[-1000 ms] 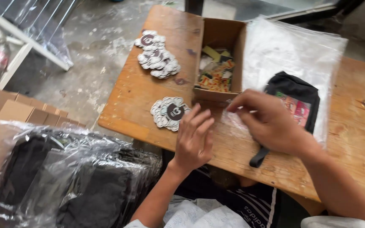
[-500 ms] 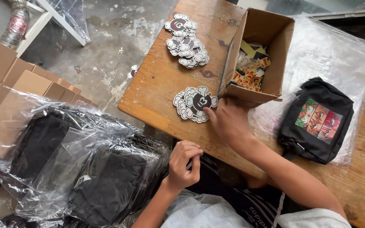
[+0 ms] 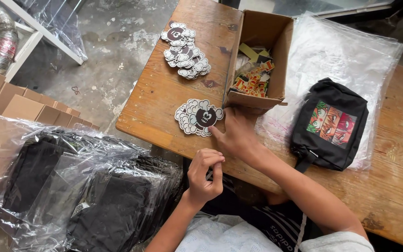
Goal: The person sits on the floor and assembles small black pouches by attaching a metal chain and a sticker to each one. They then place the finished pouches into clear plastic bags and add a small paper insert from a cardboard box.
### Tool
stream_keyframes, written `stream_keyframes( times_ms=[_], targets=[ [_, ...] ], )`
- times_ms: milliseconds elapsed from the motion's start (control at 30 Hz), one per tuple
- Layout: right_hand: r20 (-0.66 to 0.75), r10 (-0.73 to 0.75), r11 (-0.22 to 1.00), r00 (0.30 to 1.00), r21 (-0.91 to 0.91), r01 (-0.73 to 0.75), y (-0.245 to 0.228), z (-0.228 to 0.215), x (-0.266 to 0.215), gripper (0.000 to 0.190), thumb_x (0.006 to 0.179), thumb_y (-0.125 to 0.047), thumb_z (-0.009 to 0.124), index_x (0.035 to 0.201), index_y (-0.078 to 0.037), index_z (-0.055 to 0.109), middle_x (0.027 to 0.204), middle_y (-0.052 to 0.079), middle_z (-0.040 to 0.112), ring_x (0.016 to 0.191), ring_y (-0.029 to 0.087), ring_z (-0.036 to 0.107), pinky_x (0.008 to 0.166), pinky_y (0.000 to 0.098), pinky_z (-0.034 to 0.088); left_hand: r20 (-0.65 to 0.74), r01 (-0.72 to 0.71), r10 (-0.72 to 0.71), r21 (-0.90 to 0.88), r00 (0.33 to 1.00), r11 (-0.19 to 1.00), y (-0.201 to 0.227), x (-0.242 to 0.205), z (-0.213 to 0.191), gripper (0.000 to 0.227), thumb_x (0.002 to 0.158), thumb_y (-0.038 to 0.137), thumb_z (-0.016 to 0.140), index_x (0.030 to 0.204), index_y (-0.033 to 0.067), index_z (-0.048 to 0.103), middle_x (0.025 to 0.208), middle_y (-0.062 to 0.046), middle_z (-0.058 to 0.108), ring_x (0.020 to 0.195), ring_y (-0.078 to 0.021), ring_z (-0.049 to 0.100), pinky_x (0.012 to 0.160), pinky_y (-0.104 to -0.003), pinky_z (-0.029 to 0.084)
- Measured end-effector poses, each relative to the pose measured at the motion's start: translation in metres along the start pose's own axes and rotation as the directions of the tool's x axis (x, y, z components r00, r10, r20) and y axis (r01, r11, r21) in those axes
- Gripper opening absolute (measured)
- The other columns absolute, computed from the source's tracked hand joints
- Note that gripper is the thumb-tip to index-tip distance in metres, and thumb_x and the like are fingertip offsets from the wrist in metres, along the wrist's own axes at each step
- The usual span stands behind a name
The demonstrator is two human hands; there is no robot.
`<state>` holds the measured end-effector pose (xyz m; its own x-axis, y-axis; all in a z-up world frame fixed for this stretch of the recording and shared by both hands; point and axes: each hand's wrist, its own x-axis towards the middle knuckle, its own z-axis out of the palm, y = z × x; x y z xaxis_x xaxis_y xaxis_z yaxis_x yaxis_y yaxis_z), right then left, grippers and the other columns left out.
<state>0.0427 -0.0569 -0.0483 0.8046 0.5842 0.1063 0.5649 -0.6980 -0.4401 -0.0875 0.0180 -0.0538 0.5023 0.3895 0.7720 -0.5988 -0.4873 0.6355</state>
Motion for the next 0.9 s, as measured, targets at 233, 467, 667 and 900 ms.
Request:
stream_keyframes(
  times_ms=[233,467,667,900],
  targets=[
    [0.031,0.102,0.924,0.994,0.369,-0.106,0.018,-0.058,-0.022,0.019,0.089,-0.031,0.069,0.088,-0.012,0.069,0.067,0.009,0.067,0.067,0.027,0.071,0.061,0.0397,0.056,-0.107,0.047,-0.026,0.2,0.994,0.979,0.019,0.019,0.019,0.011,0.097,0.007,0.057,0.104,0.0047,0.065,0.099,-0.007,0.063,0.099,-0.0319,0.063,0.091,-0.047,0.051],
    [0.122,-0.061,0.844,0.991,0.537,-0.015,0.076,-0.174,-0.077,0.008,0.083,-0.016,0.074,0.08,-0.009,0.072,0.052,0.006,0.046,0.051,0.016,0.052,0.048,0.0314,0.047,0.453,0.483,-0.382,-0.131,0.806,0.866,0.035,0.062,0.072,0.033,0.09,0.006,0.069,0.118,-0.0008,0.056,0.102,-0.013,0.063,0.101,-0.0238,0.06,0.091,-0.042,0.049],
    [-0.042,0.108,0.828,0.993,0.557,-0.066,0.143,-0.22,-0.091,0.011,0.091,-0.006,0.067,0.098,-0.008,0.076,0.063,0.003,0.063,0.061,0.011,0.057,0.057,0.0268,0.052,0.754,0.546,-0.258,-0.157,0.604,0.823,0.033,0.092,0.156,0.013,0.099,0.006,0.055,0.109,0.0104,0.063,0.07,-0.013,0.071,0.072,-0.0247,0.073,0.072,-0.037,0.056],
    [-0.232,0.239,0.725,0.943,0.689,-0.014,0.193,-0.198,-0.086,0.038,0.093,0.002,0.067,0.128,-0.003,0.055,0.083,0.009,0.074,0.072,0.016,0.074,0.07,0.0256,0.058,0.759,0.155,-0.098,-0.003,0.643,0.988,-0.023,0.08,0.221,0.016,0.098,0.011,0.056,0.112,0.0156,0.063,0.076,-0.015,0.071,0.075,-0.0403,0.071,0.063,-0.049,0.056]
  ],
)
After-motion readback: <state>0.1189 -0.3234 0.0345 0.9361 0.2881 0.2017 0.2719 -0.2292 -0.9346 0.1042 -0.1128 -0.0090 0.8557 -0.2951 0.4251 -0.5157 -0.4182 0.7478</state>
